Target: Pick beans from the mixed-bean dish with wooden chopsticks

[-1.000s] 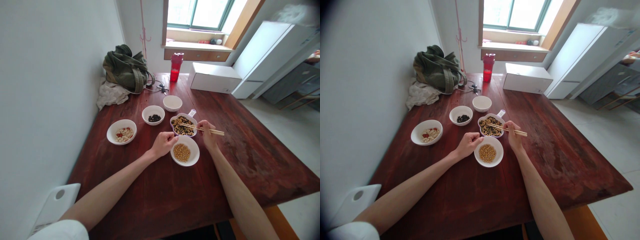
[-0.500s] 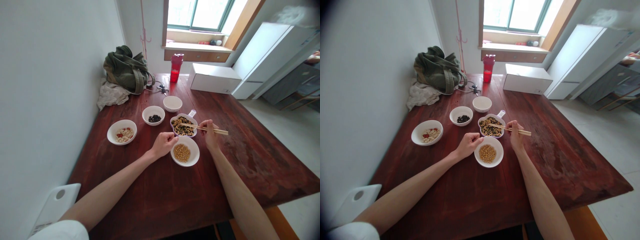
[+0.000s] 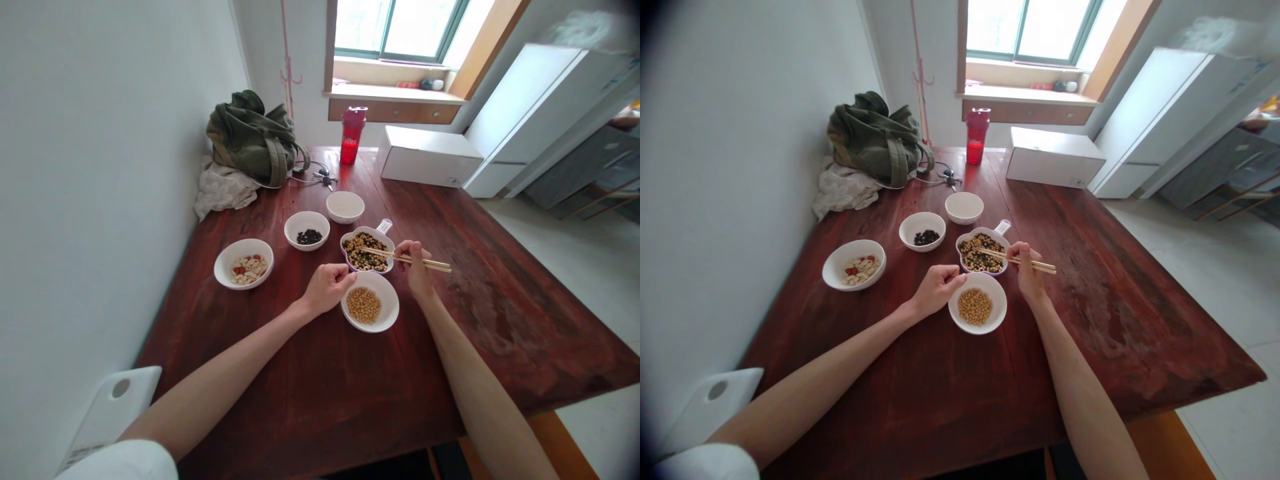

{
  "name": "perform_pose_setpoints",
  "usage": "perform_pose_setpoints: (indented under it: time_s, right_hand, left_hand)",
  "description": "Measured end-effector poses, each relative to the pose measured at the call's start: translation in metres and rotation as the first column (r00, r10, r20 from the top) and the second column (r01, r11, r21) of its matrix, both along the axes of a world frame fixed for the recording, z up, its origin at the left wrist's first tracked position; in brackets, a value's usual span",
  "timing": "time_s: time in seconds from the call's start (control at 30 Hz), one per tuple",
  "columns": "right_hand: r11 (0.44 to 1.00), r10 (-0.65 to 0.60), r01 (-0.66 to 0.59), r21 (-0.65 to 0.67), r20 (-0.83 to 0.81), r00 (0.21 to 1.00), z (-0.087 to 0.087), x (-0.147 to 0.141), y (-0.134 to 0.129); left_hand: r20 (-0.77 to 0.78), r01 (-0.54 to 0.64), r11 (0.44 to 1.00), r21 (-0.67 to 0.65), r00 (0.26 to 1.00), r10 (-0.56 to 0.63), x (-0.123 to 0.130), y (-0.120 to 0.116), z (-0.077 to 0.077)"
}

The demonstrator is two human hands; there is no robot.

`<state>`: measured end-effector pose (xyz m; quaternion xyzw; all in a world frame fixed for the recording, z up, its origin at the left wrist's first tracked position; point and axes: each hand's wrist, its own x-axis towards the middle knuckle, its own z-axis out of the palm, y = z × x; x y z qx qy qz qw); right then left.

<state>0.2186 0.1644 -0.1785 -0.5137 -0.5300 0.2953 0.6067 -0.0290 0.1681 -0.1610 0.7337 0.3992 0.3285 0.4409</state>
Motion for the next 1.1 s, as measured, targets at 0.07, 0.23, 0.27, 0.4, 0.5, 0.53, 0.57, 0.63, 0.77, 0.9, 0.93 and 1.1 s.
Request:
perform_pose_setpoints:
  time_s: [0.07, 0.23, 0.27, 0.4, 0.5, 0.53, 0.57, 0.63, 0.77, 0.9, 0.93, 1.1]
  right_hand:
    - [1.0, 0.009, -0.009, 0.007, -0.001, 1.0, 0.0005, -0.0009, -0.0004]
    - [1.0, 0.017, -0.017, -0.005, -0.061, 0.998, 0.0013, -0.0017, -0.0005]
    - [1.0, 0.016, -0.016, -0.006, -0.07, 0.997, 0.0009, -0.0015, -0.0003]
    - [1.0, 0.028, -0.029, -0.009, -0.088, 0.996, -0.0021, -0.0006, 0.0012]
    - [1.0, 0.02, -0.021, -0.018, -0.056, 0.998, -0.0041, -0.0001, 0.0019]
    - [1.0, 0.008, -0.008, -0.022, -0.029, 1.0, -0.0044, 0.0001, 0.002]
    - [1.0, -0.005, 0.005, -0.025, -0.001, 1.0, -0.0045, 0.0002, 0.002]
    - [1.0, -0.019, 0.02, -0.024, 0.038, 0.999, -0.0041, 0.0002, 0.0019]
    - [1.0, 0.001, -0.001, -0.014, 0.017, 1.0, -0.0025, -0.0008, 0.0014]
    - [1.0, -0.007, 0.007, -0.023, 0.001, 1.0, -0.0018, -0.0016, 0.0013]
    - [1.0, -0.011, 0.011, -0.026, 0.004, 1.0, -0.0018, -0.0017, 0.0013]
    - [0.999, -0.052, 0.052, -0.011, 0.039, 0.998, -0.0015, -0.0034, 0.0012]
  left_hand:
    - [0.003, 0.0, 1.0, -0.004, 1.0, 0.0, 0.0001, 0.0, 0.0004]
    - [0.005, 0.0, 1.0, -0.004, 1.0, 0.0, -0.0001, 0.0002, 0.0006]
    - [0.006, 0.0, 1.0, -0.003, 1.0, 0.0, -0.0002, 0.0002, 0.0006]
    - [0.01, 0.003, 1.0, -0.007, 1.0, -0.003, -0.0004, 0.0006, -0.0001]
    - [0.006, 0.004, 1.0, -0.007, 1.0, -0.004, -0.0007, 0.0008, -0.0012]
    - [0.003, 0.005, 1.0, -0.003, 1.0, -0.005, -0.0008, 0.0009, -0.0016]
    - [0.0, 0.005, 1.0, 0.0, 1.0, -0.005, -0.0009, 0.0009, -0.0019]
    - [-0.006, 0.002, 1.0, 0.006, 1.0, -0.002, -0.0011, 0.0011, -0.0024]
    - [-0.005, -0.006, 1.0, 0.01, 1.0, 0.006, -0.001, 0.0011, -0.0023]
    - [-0.002, -0.007, 1.0, 0.014, 1.0, 0.007, -0.0011, 0.0009, -0.0023]
    - [-0.002, -0.006, 1.0, 0.013, 1.0, 0.006, -0.0013, 0.0009, -0.0024]
    - [-0.011, -0.008, 1.0, 0.022, 1.0, 0.008, -0.0021, 0.0011, -0.0031]
